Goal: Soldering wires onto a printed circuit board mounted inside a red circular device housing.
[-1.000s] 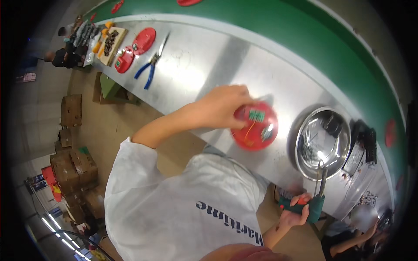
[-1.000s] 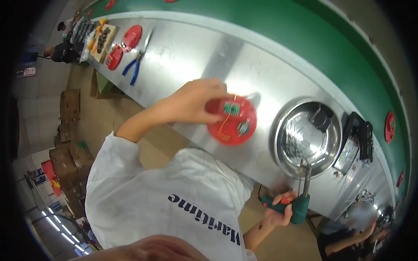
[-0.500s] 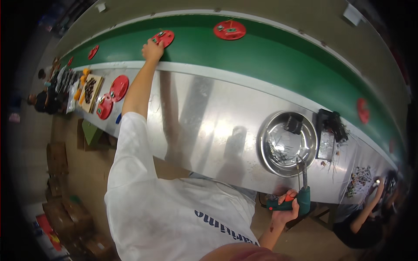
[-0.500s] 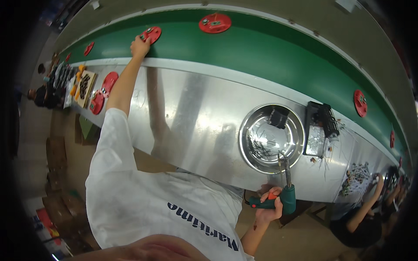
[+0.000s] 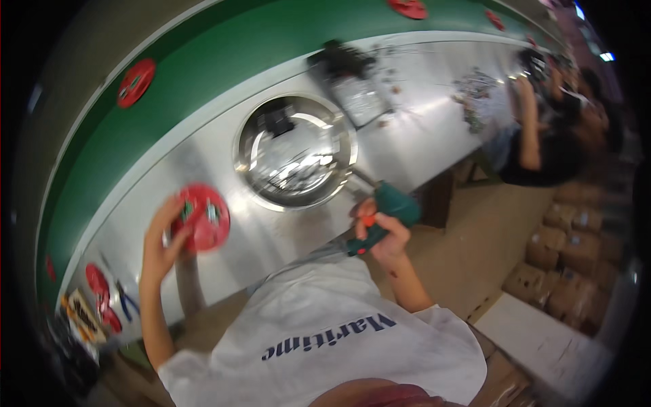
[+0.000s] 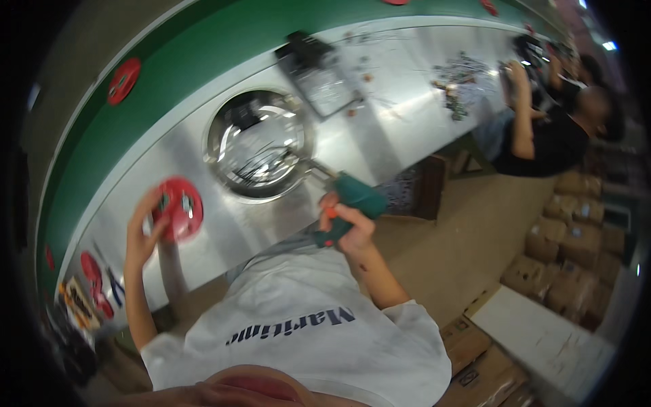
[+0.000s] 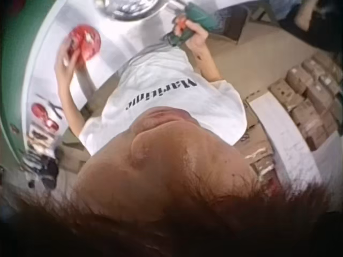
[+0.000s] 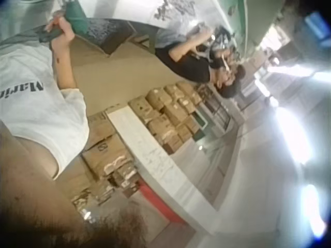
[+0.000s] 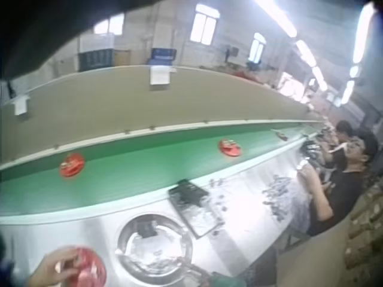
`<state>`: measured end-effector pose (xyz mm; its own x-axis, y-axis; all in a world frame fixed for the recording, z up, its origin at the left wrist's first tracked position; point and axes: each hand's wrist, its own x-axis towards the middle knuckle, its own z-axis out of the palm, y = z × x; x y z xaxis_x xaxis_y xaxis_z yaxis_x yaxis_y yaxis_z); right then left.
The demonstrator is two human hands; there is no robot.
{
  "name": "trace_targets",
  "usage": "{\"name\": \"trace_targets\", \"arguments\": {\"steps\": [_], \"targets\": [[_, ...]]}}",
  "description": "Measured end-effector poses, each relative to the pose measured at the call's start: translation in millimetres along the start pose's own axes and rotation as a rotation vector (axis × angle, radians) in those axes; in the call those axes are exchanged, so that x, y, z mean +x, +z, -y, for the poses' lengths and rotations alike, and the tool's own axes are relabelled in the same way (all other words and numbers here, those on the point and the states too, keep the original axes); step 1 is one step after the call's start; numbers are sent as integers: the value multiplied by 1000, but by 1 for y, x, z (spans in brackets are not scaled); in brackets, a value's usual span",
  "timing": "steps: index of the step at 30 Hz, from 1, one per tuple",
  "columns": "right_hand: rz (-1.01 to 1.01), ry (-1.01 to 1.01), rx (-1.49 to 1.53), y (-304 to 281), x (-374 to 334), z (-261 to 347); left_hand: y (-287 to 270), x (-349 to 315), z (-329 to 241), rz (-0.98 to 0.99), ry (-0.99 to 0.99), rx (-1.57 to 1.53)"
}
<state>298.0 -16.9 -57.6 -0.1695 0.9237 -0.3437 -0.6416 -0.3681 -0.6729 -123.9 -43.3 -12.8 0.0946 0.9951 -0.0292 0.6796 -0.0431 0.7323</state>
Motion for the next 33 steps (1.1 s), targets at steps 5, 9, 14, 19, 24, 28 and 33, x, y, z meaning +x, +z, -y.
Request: {"name": "trace_targets", "arguments": {"steps": [5, 9, 14, 19, 24, 28, 33], "targets": [[43, 61, 55, -10, -4, -6, 19, -13, -46, -191, -15, 86], [52, 49, 60, -11, -8, -6, 39, -25, -83, -433, 28, 149], [41, 21, 85, -10, -5, -9, 81, -19, -136, -494, 320, 30], [7, -41, 109, -3, -1, 0, 116, 38, -149, -280, 211, 283], [25, -34, 76, -2, 1, 2, 124, 67, -133, -272, 151, 336], [4, -49, 95, -6, -1, -1, 129, 79, -134, -213, 89, 413], [66, -50, 60, -6, -5, -1, 133, 85, -126, -44, 147, 515]]}}
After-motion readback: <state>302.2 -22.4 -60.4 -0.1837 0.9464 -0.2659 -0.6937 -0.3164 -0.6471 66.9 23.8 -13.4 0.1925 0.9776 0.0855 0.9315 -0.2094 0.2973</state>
